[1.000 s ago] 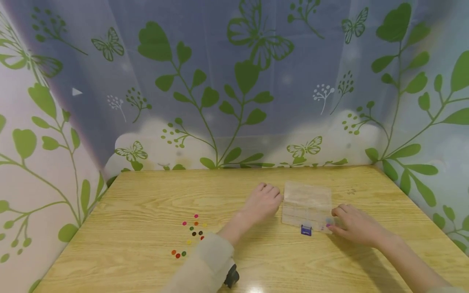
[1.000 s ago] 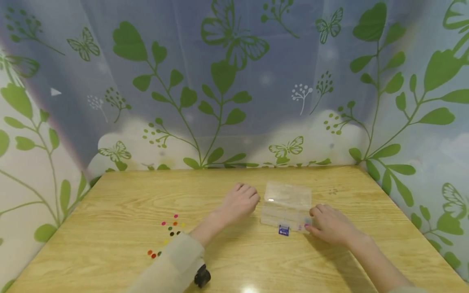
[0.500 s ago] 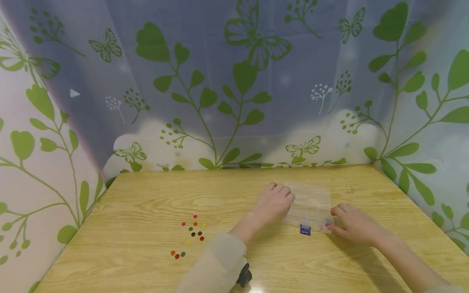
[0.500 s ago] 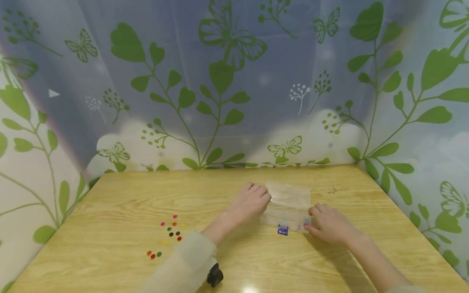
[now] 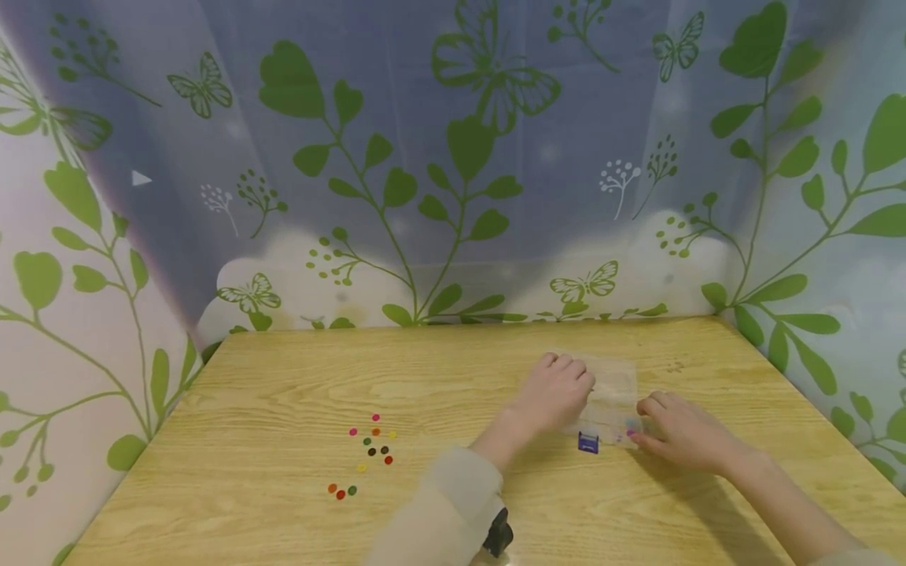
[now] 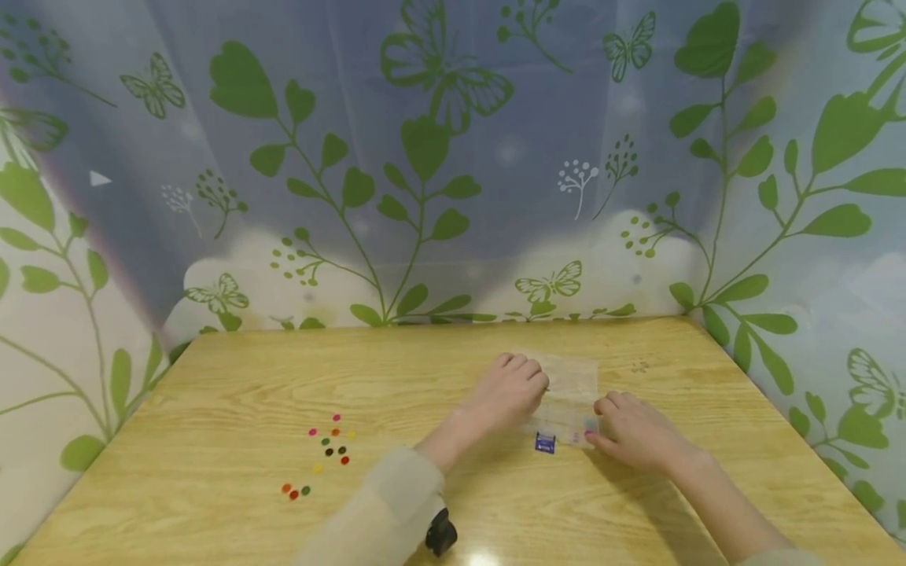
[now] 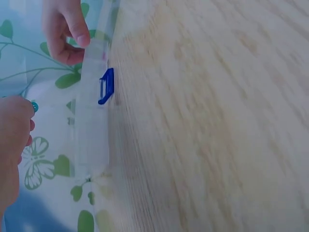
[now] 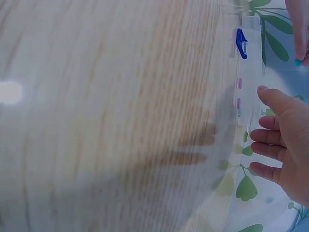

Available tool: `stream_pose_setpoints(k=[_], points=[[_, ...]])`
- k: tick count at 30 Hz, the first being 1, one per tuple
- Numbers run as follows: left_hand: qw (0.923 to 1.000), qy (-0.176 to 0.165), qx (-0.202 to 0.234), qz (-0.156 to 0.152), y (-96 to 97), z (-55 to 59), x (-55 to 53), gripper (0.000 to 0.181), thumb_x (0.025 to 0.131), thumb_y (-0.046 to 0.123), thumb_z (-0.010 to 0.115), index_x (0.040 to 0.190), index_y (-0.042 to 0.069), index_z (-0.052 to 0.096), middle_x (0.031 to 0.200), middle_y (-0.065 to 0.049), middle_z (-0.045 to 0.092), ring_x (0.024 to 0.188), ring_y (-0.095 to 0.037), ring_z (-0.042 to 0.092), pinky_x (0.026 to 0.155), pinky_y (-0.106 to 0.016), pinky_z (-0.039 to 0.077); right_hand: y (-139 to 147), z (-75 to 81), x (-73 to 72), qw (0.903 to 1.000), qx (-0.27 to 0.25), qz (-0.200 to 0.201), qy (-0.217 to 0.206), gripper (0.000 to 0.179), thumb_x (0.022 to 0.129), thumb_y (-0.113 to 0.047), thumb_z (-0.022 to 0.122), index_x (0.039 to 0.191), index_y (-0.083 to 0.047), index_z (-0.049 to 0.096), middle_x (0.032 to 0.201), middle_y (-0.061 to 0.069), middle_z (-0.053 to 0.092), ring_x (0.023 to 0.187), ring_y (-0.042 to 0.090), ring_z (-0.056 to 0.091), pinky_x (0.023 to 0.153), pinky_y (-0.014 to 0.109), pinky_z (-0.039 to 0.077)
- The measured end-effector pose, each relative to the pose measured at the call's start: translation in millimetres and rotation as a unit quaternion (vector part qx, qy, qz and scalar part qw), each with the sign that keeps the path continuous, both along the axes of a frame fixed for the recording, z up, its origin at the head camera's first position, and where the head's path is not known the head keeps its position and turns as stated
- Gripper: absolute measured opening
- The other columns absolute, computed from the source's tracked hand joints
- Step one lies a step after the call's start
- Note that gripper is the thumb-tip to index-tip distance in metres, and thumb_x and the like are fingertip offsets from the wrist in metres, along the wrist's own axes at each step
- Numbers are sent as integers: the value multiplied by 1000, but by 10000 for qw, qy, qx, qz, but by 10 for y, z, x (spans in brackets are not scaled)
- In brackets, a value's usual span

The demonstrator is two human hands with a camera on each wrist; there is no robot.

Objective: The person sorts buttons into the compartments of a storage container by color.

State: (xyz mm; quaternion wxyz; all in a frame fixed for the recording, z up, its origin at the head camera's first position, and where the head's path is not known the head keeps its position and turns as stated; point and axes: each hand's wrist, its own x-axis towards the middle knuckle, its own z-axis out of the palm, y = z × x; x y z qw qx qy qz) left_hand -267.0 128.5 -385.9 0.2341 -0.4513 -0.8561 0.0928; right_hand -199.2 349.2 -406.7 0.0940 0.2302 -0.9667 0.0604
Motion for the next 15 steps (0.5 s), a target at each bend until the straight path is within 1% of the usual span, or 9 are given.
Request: stream_pose_setpoints(k=[4, 7, 12, 15], points=[[9998, 178, 43, -122, 59, -19, 23, 20, 96, 28, 45, 108, 25, 61, 103, 11, 56, 101, -7, 51, 91, -25, 37, -3, -2, -7, 10000, 38, 19, 24, 31, 81, -27, 70, 95, -2, 59, 88, 4, 56, 77, 22, 57, 66, 37, 48], [9997, 190, 52, -135, 107, -32, 36, 19, 95, 29, 47, 107, 25, 61, 102, 11, 56, 100, -7, 50, 89, -24, 36, -5, -1, -10, 10000, 32, 3, 14, 30, 81, -27, 70, 95, -2, 59, 88, 4, 57, 78, 23, 57, 67, 38, 48], [9999, -8, 101, -36, 190, -51, 62, 18, 95, 30, 48, 108, 26, 61, 104, 11, 55, 100, -7, 48, 91, -24, 35, -8, 9, -2, 10000, 14, -38, -32, 31, 81, -27, 69, 95, -2, 59, 88, 4, 56, 78, 23, 57, 67, 38, 48], [9999, -130, 91, 27, 234, -84, 85, 19, 96, 31, 46, 108, 27, 61, 105, 12, 55, 99, -6, 48, 91, -25, 36, -7, 9, 3, 10000, 22, -18, -8, 31, 81, -28, 69, 95, -2, 59, 88, 3, 56, 77, 21, 56, 66, 37, 48]])
